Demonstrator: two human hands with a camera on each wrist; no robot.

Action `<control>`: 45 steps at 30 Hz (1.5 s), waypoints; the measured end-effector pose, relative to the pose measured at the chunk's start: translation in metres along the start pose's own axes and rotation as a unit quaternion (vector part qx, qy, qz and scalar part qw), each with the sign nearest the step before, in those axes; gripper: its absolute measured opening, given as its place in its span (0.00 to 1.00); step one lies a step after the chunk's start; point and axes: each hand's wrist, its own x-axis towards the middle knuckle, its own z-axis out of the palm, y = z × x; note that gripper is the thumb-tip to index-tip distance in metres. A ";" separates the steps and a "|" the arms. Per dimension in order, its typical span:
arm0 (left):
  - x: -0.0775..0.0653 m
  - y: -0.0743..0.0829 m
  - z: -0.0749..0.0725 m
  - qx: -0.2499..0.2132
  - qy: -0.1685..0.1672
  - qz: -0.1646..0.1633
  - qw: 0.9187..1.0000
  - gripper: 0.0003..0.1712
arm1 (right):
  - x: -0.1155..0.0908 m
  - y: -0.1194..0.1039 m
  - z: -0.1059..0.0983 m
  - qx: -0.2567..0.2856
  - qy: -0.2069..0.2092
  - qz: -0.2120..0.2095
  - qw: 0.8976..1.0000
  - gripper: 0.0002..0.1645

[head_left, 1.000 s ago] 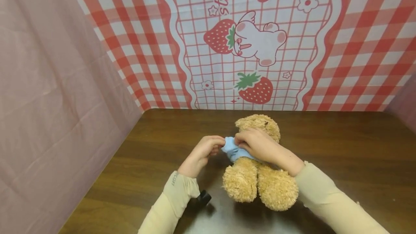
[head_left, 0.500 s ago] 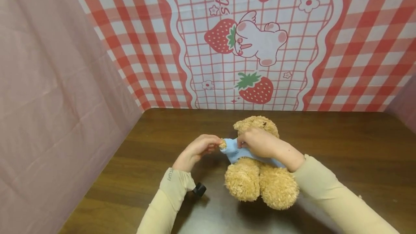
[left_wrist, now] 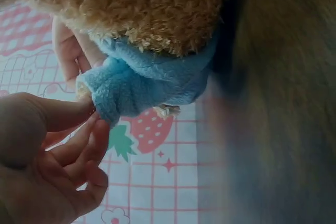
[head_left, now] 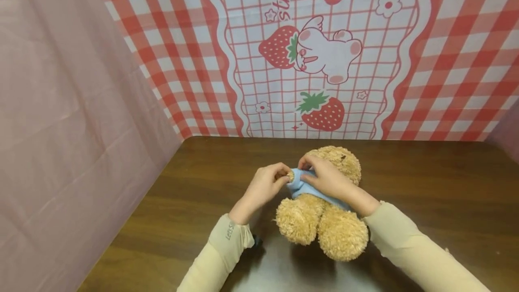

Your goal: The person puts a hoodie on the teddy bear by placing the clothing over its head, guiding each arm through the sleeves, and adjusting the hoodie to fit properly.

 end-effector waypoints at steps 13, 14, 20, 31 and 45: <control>-0.001 0.005 0.010 0.277 0.148 0.187 0.931 0.02 | 0.005 -0.002 -0.002 0.012 0.021 -0.009 1.000 0.07; -0.001 0.005 0.010 0.295 0.158 0.198 0.921 0.02 | 0.005 -0.003 -0.003 0.001 0.022 -0.019 1.000 0.07; -0.003 0.000 0.008 0.233 0.159 0.129 0.951 0.02 | 0.010 -0.010 -0.002 -0.072 0.017 -0.067 0.995 0.07; -0.002 -0.010 -0.003 0.042 0.135 0.023 0.990 0.02 | 0.015 -0.028 -0.001 -0.282 0.006 -0.094 0.955 0.13; -0.009 -0.006 -0.003 0.074 0.062 0.014 0.995 0.04 | 0.001 -0.024 0.007 -0.121 -0.072 0.002 0.990 0.30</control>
